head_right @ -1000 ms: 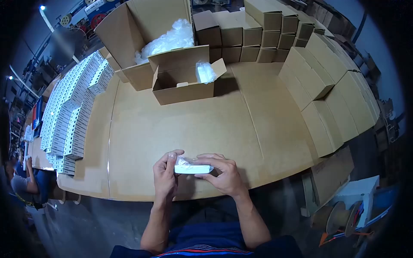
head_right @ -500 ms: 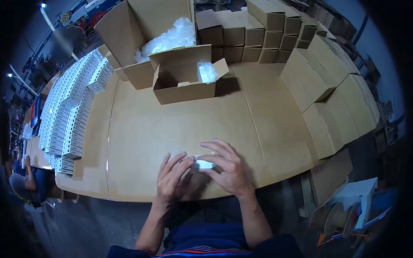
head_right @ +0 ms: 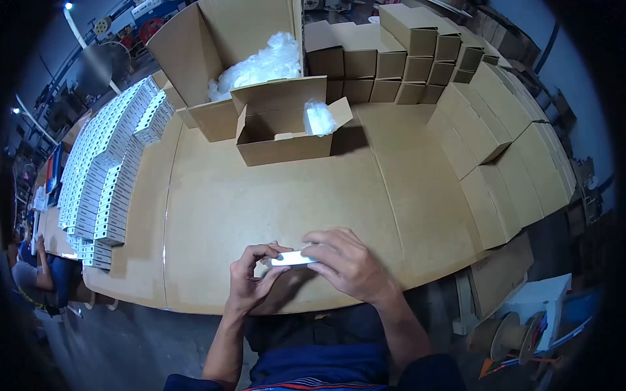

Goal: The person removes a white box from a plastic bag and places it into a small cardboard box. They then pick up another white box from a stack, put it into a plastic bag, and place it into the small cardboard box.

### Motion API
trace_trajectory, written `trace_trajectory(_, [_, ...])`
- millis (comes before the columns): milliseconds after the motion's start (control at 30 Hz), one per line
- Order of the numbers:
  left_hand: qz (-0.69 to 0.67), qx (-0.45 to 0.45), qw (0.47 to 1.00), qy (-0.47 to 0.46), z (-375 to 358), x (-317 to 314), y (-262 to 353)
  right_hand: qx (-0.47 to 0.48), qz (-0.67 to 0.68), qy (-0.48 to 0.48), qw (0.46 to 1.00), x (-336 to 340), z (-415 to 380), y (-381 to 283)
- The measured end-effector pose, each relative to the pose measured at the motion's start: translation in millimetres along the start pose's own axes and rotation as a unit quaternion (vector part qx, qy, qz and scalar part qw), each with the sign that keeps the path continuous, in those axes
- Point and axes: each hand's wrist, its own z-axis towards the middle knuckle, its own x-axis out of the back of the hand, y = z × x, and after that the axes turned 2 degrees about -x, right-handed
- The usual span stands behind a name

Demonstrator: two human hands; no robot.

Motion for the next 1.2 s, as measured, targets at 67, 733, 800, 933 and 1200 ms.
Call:
trace_trajectory(67, [0.010, -0.017, 1.000, 0.007, 5.5, 2.3, 2.6, 0.031, -0.027, -0.052, 0.998, 5.5, 6.1, 1.3])
trace_trajectory(733, [0.398, -0.020, 0.917, 0.003, 119.3, 67.6, -43.1, -0.050, -0.124, 0.163, 0.978, 26.6, 126.5, 51.8])
trace_trajectory(800, [0.458, 0.008, 0.889, -0.013, 130.9, 71.7, -53.1, -0.091, -0.117, 0.231, 0.962, 21.3, 146.1, 59.3])
trace_trajectory(933, [0.518, 0.023, 0.853, -0.054, 143.3, 73.7, -70.5, -0.086, -0.151, 0.301, 0.938, -8.0, 169.2, 84.0])
trace_trajectory(1200, [0.516, 0.031, 0.855, -0.051, 147.8, 68.0, -75.4, -0.133, -0.193, 0.276, 0.932, -46.5, 166.9, 130.4])
